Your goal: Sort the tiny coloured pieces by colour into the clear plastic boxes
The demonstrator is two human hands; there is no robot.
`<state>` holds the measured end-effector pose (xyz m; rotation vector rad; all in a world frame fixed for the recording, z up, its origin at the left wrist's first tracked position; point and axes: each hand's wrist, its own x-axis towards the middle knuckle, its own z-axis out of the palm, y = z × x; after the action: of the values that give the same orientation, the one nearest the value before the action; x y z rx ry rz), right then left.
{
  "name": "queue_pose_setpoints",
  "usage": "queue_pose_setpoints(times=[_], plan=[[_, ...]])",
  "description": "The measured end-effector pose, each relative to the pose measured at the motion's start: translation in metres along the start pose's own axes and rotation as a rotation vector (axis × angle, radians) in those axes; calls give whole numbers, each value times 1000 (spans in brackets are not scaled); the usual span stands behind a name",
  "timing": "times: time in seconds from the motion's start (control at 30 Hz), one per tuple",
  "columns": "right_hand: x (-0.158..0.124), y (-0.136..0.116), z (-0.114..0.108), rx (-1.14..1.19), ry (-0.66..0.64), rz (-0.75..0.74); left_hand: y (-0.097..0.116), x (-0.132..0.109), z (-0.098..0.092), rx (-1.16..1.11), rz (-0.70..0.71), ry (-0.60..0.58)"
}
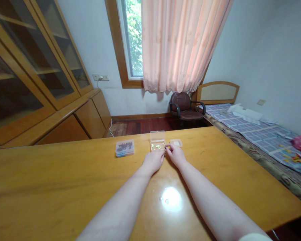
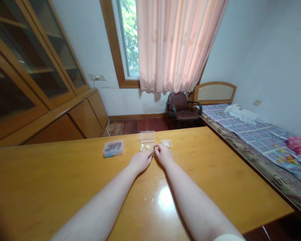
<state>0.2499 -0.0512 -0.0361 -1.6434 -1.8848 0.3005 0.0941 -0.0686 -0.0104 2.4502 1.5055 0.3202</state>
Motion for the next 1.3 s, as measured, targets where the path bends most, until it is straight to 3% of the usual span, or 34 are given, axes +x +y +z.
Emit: queue_pose_setpoints(times=[0.4, 0.77, 1.0, 1.3], plan=[[1, 7, 3, 71, -14, 12, -8, -1, 4, 63, -39, -51], [-8, 1, -10, -136, -242, -143, -16, 1, 4, 17, -24, -3], [-8, 1, -11, -148, -251, -76, -18, 4, 5, 63, -78, -3], [-7, 3, -10, -136, -256, -39, -19, 4, 10, 55, -7, 3]])
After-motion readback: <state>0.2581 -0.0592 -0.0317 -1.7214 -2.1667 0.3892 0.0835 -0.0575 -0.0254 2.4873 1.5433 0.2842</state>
